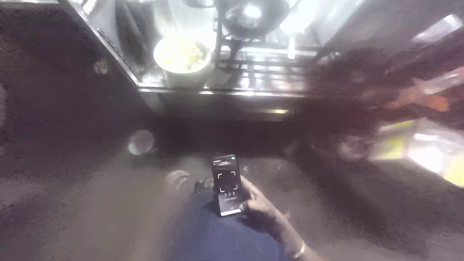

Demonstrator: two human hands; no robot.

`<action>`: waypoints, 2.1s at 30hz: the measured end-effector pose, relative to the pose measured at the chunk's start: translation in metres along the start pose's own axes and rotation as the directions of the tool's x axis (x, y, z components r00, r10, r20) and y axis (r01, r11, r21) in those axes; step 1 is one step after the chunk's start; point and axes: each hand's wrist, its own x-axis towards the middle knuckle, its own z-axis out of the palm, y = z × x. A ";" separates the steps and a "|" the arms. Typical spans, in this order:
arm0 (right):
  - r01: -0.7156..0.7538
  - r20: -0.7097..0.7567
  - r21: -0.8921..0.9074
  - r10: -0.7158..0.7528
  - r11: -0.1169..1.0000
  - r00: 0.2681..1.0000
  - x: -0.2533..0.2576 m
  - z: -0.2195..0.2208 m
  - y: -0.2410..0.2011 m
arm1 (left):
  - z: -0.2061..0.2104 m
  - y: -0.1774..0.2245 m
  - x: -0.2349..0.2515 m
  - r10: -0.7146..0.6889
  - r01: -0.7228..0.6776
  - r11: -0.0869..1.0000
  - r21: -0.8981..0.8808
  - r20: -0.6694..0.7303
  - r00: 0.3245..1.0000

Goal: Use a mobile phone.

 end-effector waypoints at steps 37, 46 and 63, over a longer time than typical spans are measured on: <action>-0.047 -0.267 -0.159 0.003 0.986 0.964 -0.031 0.001 -0.009 | 0.026 0.182 0.055 0.044 0.269 0.683 -0.679 0.406 0.913; -0.145 -0.371 -0.218 0.055 0.965 0.927 -0.023 0.008 -0.012 | 0.029 0.185 0.061 0.010 0.294 0.650 -0.700 0.395 0.919; -0.125 -0.373 -0.309 0.001 0.943 0.928 -0.019 0.004 -0.011 | 0.026 0.184 0.060 0.064 0.250 0.642 -0.725 0.375 0.925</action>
